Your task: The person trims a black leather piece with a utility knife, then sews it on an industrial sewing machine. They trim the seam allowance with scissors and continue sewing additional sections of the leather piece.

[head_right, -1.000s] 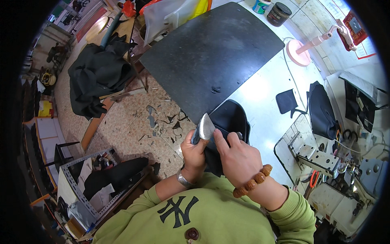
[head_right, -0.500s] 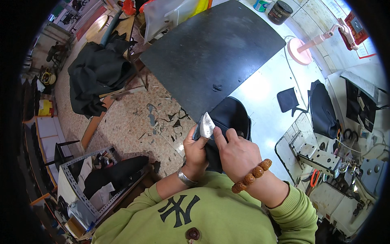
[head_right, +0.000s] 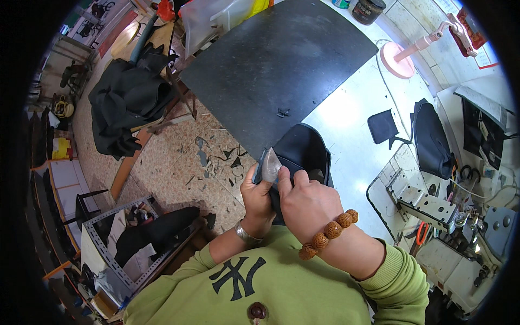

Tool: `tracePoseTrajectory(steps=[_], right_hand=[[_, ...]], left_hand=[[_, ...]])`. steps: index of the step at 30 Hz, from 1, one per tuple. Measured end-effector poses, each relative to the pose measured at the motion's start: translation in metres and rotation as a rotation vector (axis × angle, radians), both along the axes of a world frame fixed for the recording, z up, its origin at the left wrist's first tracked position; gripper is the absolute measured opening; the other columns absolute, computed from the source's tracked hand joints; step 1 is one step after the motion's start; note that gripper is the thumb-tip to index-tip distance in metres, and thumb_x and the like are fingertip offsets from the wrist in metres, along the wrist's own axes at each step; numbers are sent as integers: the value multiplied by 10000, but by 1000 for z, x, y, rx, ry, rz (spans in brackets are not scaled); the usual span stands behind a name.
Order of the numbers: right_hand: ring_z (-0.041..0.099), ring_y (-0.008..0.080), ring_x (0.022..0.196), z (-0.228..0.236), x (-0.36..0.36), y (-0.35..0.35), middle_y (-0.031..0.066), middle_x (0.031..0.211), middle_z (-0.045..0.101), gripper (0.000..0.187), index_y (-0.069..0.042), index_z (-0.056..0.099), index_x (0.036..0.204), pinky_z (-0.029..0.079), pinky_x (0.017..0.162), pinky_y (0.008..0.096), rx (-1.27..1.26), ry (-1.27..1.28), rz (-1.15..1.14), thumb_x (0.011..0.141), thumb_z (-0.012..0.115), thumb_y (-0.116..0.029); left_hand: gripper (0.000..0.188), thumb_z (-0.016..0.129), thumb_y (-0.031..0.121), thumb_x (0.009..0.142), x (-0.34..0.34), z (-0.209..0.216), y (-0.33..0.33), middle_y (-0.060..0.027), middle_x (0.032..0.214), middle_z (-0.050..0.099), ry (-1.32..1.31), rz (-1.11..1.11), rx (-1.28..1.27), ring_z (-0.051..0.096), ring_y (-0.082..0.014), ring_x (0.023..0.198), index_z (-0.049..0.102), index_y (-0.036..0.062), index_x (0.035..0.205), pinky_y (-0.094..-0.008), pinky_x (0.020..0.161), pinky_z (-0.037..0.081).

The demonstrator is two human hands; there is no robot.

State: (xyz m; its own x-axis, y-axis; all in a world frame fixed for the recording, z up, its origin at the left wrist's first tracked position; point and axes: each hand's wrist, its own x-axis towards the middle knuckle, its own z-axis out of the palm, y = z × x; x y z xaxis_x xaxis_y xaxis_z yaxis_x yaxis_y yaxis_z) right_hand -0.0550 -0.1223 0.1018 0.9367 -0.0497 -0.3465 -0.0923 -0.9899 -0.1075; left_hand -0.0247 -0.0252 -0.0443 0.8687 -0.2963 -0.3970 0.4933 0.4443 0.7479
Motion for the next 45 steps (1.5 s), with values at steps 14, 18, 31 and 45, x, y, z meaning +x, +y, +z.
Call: tracePoseTrajectory(steps=[14,18,31,45], right_hand=[[623,233,691,-9,1,-2,108,836,529,498,-10,478,1300,510,547,341,-3,4,-2,807,521,-59],[636,249,680,-13,2,-6,123,835,552,447,19,506,1257,521,519,352,16,-20,20,825,525,-96],[617,234,680,-19,3,-6,106,832,530,488,-8,491,1287,507,532,336,9,-33,-8,805,529,-71],[637,214,685,-39,26,-16,92,860,551,455,-41,504,1259,529,522,318,-26,-211,-68,812,553,-112]], left_hand=[[245,617,75,910,0,-15,2,-46,960,642,-99,-30,90,598,-101,819,566,-18,1131,-243,722,495],[230,614,70,909,0,-17,1,-45,958,640,-112,-34,85,595,-100,813,570,-18,1117,-240,714,494],[256,623,104,909,3,-19,3,-37,940,639,-177,-71,162,590,-96,785,562,-14,1128,-233,689,489],[200,653,138,898,7,0,0,3,859,641,-56,-9,40,548,-50,756,620,-21,1015,-214,679,468]])
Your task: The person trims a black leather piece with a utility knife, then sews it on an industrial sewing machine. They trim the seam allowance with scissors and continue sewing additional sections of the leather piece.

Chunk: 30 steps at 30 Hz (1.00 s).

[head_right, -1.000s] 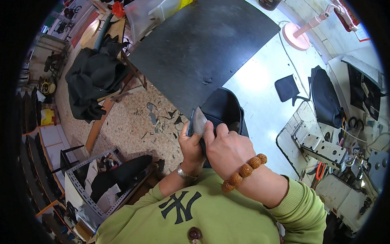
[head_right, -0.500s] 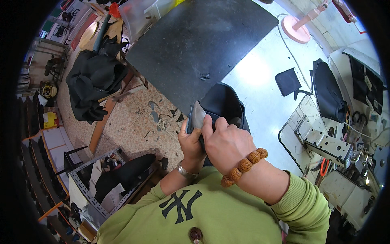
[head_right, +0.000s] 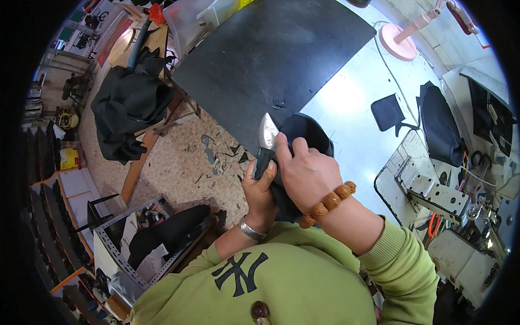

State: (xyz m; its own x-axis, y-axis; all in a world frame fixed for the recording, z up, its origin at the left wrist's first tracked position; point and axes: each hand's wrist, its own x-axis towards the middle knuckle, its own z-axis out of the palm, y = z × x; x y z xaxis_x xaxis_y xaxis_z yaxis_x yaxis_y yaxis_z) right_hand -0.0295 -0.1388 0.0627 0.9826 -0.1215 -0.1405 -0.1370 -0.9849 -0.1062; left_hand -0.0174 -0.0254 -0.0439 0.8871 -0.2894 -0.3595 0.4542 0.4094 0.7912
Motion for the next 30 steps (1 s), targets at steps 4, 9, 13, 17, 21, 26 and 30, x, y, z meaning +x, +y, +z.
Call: tracePoseTrajectory(steps=[4,9,13,17,21,26,30], right_hand=[[601,257,616,15,-21,0,83,825,507,407,-105,494,1294,478,489,358,56,16,-48,892,542,-135],[611,199,681,21,-32,13,68,819,509,523,-61,489,1310,496,525,322,18,122,102,790,545,-71],[610,201,676,23,-30,15,71,816,507,530,-56,482,1319,499,535,320,5,177,111,792,534,-68],[615,217,669,25,-29,14,81,820,512,523,-47,478,1317,502,542,333,32,201,114,797,533,-65],[620,233,662,22,-30,12,92,827,519,516,-37,476,1313,503,548,344,84,195,93,800,534,-63],[623,239,659,17,-33,12,102,835,523,508,-47,480,1307,502,552,347,85,182,100,802,535,-63],[624,242,655,13,-35,9,102,839,527,509,-57,481,1308,500,548,348,115,161,86,802,535,-63]], left_hand=[[195,640,107,896,1,0,2,-10,892,640,7,-33,10,566,-65,782,605,-16,1043,-223,703,477],[212,621,43,876,0,-8,3,-24,933,661,37,-21,-12,587,-76,821,612,-25,1077,-229,732,484],[239,608,1,861,-2,-11,2,-23,942,656,39,-3,-62,590,-84,827,605,-22,1099,-232,739,484],[240,604,-13,856,-2,-14,1,-15,922,647,83,-10,-100,582,-79,805,603,-27,1096,-233,724,482],[232,602,-9,854,-2,-16,3,-11,908,644,23,-24,-80,577,-75,795,603,-32,1085,-230,713,478],[220,599,5,852,-2,-16,3,-6,900,640,19,-21,-54,568,-69,790,605,-32,1068,-224,699,469],[206,589,4,854,-1,-15,2,-3,898,635,27,-22,-67,560,-63,788,605,-29,1056,-221,697,464]])
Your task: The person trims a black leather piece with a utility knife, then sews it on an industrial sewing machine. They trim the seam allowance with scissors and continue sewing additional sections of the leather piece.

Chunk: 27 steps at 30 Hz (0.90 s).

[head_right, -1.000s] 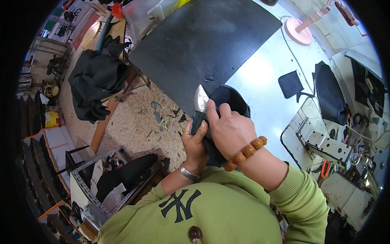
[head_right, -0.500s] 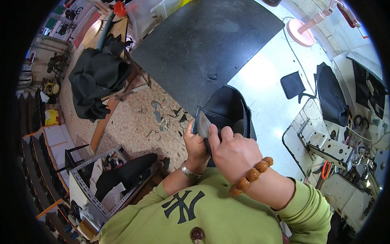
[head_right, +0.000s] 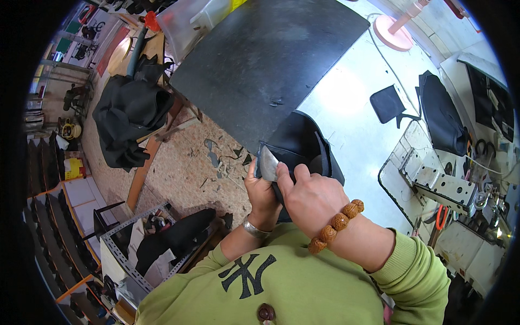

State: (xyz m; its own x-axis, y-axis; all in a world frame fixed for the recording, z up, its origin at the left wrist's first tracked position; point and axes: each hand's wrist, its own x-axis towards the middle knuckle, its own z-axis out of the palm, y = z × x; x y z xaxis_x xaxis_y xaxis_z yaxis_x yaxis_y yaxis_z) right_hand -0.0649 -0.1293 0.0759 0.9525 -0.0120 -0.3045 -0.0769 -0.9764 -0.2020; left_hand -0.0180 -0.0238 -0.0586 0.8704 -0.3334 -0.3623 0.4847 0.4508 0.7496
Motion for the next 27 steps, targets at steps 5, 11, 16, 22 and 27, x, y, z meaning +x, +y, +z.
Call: tracePoseTrajectory(steps=[5,11,16,22,27], right_hand=[[619,247,637,-8,-2,-1,95,818,528,497,-60,490,1302,493,526,355,33,-57,-18,807,535,-73],[621,253,627,-4,-1,0,108,819,540,485,-40,490,1296,499,520,352,26,-29,-18,818,540,-97],[647,265,655,0,1,-3,144,873,567,490,8,464,1307,527,530,348,32,34,12,838,541,-111],[612,251,601,-6,0,-2,95,801,538,477,-66,513,1281,484,506,358,25,-52,-40,806,550,-98],[615,262,606,-6,2,-3,103,812,546,481,-59,509,1281,489,508,363,38,-62,-49,804,556,-104]], left_hand=[[204,579,-1,858,-1,0,1,1,898,627,-16,-12,-4,554,-61,795,599,-25,1059,-215,705,459],[190,565,-9,863,-1,2,-1,-2,902,625,-4,5,-30,559,-65,796,598,-20,1050,-215,704,462],[192,552,-18,872,-1,1,-2,-8,916,627,-16,-7,-16,566,-69,801,593,-14,1059,-218,714,466],[186,556,-13,881,-3,2,-3,-23,933,636,-34,8,-32,583,-83,822,591,-15,1064,-225,732,474],[190,571,3,893,-3,4,-3,-29,952,636,-21,8,-56,586,-88,830,584,-16,1081,-225,741,474]])
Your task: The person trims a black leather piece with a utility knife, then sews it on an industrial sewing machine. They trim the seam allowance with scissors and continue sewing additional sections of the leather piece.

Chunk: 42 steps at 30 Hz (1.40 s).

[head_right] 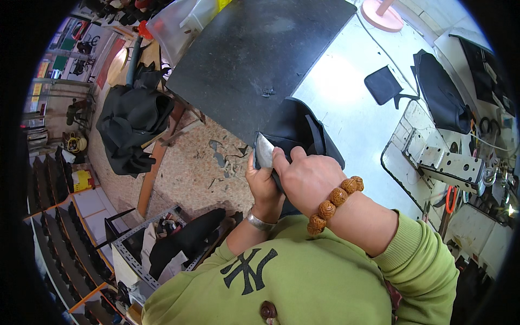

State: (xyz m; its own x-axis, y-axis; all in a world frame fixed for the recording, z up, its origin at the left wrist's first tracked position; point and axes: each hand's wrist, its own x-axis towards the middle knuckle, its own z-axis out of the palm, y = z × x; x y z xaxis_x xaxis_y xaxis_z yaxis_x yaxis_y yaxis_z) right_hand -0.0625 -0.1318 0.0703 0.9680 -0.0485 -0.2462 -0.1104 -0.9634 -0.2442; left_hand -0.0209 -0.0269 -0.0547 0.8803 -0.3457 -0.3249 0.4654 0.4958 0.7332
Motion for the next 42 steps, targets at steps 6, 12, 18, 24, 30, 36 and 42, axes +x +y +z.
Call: tracePoseTrajectory(steps=[6,12,18,24,30,36,42], right_hand=[[660,302,687,-7,31,-6,152,893,588,433,-22,494,1262,534,540,362,-19,-1,-63,852,538,-155],[639,276,650,-4,15,-19,105,849,566,455,-65,492,1278,520,535,348,-51,-146,-104,828,543,-104],[575,226,574,-3,-2,-4,45,757,511,387,-132,574,1228,474,475,333,-97,-114,-52,844,618,-148],[595,211,592,-7,4,-5,52,772,518,423,-100,552,1243,483,478,321,-127,-156,-49,823,599,-116],[637,211,628,-8,4,0,84,817,548,460,-52,520,1266,513,511,323,-148,-81,-33,809,556,-96],[642,225,631,-10,4,1,99,831,552,484,-42,490,1290,516,513,338,-113,-53,-54,815,560,-99],[576,277,567,-2,-5,-2,70,794,527,422,-110,520,1266,477,485,369,-73,-123,-143,854,608,-141]], left_hand=[[214,629,115,915,2,9,0,-30,938,635,71,-12,-37,588,-92,821,577,-15,1077,-230,738,482],[217,626,87,909,4,9,-1,-42,959,641,90,-8,-74,586,-96,821,583,-25,1091,-240,752,490],[250,633,37,887,3,5,2,-50,1002,638,48,-9,-31,591,-108,876,570,-33,1118,-248,792,484],[263,612,-5,881,5,6,7,-73,1009,639,76,-46,9,607,-135,889,557,-33,1136,-272,814,496],[428,650,23,853,-3,21,20,-54,1120,581,115,-84,-118,561,-112,961,475,-3,1243,-275,865,467],[399,616,91,902,-8,17,25,-58,1113,593,8,-51,33,563,-110,976,470,-15,1258,-267,882,459],[273,628,108,910,-5,14,21,-35,989,646,-24,48,81,589,-98,881,572,-27,1141,-249,820,472]])
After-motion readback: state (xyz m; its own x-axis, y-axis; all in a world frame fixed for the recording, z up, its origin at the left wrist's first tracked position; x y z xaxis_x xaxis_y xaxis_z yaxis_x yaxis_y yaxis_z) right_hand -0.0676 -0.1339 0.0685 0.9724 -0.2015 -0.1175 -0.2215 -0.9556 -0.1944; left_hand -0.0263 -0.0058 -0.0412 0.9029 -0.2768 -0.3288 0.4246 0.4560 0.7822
